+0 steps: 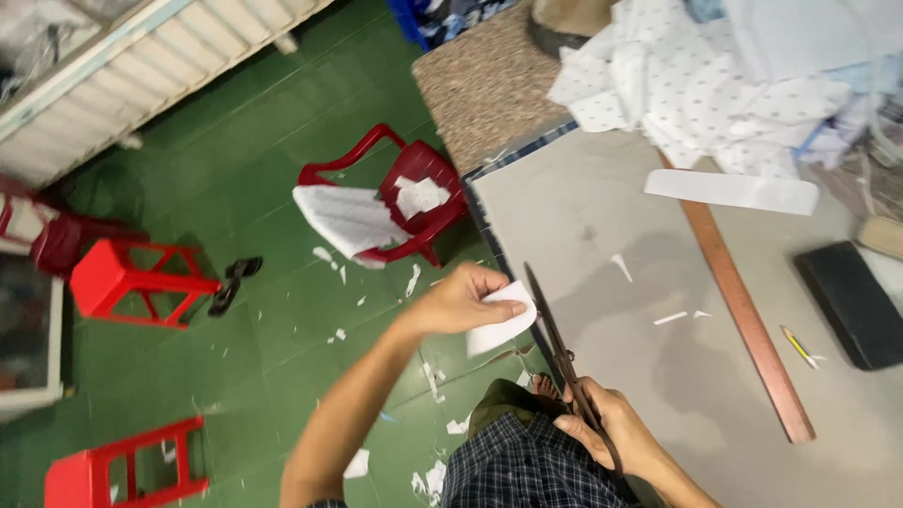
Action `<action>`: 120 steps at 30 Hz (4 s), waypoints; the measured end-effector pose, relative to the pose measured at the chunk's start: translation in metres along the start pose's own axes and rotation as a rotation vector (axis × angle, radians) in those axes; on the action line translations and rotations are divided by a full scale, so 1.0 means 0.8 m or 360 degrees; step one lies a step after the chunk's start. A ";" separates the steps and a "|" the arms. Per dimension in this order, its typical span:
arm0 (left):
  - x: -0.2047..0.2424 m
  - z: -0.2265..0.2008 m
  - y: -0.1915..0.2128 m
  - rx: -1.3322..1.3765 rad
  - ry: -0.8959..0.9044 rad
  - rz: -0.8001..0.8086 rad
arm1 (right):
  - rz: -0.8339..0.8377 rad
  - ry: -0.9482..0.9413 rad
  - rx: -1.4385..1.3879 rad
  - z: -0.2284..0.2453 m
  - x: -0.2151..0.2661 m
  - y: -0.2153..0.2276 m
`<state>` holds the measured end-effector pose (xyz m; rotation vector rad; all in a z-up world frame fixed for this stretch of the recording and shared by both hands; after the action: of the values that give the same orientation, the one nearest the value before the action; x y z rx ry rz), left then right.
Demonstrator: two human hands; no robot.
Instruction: The person uses large shears to cut a white patterned fabric piece on a work table. They then place a blue fabric piece on the table, position the white cut piece on top, and use a steam iron to press the layers together.
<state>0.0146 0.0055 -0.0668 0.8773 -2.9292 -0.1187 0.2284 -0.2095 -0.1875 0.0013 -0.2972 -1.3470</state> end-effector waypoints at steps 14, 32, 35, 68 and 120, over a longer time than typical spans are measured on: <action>-0.324 0.244 -0.184 0.1988 0.0201 -0.1142 | -0.1418 -0.1438 0.0023 -0.191 0.155 0.086; -0.200 0.239 -0.332 -0.2426 -0.0699 0.0084 | -0.2444 -0.1727 -0.0023 -0.224 0.251 0.142; -0.203 0.237 -0.340 -0.1910 -0.0636 0.0446 | -0.2441 -0.1783 -0.0077 -0.199 0.246 0.145; -0.281 0.260 -0.134 -0.1678 -0.1129 -0.0265 | -0.2353 -0.1870 -0.0411 -0.163 0.243 0.169; -0.322 0.255 -0.169 -0.1849 -0.0850 0.0275 | -0.2859 -0.1430 0.1656 -0.277 0.199 0.232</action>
<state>0.2826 0.0452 -0.2970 0.3894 -2.5153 -1.9984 0.4835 -0.3571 -0.3352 0.6933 -2.0955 -2.6886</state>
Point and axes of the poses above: each hand's wrist, its own x-axis away from the middle knuckle, its own y-axis out of the back of the hand, z = x × y, the point moved 1 cm from there along -x, towards the middle knuckle, and after that the axes turned 8 degrees about -y, right-handed, at the moved point
